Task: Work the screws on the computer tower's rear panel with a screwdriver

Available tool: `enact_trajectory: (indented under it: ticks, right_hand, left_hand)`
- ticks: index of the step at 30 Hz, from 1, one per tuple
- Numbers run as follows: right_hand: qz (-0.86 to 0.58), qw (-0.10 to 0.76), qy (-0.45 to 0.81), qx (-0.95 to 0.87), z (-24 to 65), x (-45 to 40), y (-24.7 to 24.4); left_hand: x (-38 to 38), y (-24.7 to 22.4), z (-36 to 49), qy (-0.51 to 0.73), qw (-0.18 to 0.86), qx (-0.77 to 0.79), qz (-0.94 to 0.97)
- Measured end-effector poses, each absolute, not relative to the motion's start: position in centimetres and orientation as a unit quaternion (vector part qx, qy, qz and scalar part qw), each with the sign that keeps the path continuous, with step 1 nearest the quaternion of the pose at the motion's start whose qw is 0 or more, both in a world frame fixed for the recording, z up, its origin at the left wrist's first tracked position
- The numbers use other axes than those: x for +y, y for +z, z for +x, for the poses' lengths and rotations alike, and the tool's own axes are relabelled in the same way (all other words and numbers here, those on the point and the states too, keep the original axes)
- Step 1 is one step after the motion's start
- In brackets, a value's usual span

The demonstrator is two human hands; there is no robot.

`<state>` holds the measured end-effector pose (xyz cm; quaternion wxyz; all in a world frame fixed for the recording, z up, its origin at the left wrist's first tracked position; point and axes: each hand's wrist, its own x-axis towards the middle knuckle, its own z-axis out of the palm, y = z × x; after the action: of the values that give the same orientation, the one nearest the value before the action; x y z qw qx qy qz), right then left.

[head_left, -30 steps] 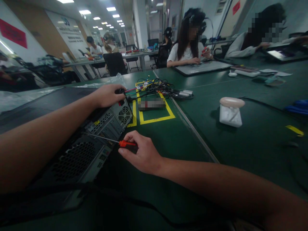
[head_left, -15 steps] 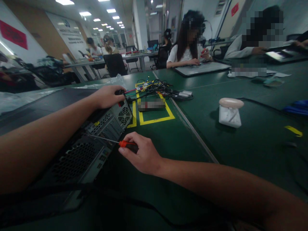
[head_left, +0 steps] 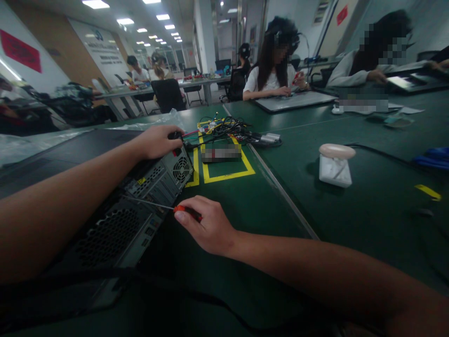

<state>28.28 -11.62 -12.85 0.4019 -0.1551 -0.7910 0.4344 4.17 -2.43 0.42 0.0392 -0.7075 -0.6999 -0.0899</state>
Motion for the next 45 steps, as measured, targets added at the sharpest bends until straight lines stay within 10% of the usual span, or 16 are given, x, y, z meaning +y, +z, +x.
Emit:
enact_trajectory:
  ticks: [29,45]
  right_hand:
    - [-0.178,0.410,0.431,-0.784,28.3,-11.7,-12.7]
    - [-0.170,0.393,0.448,-0.785,28.2,-11.7,-12.9]
  left_hand:
    - [-2.6,0.7,5.0,-0.049,0.054,-0.715,-0.695]
    - [-0.1,2.8,11.9,0.180,0.129,-0.621,-0.752]
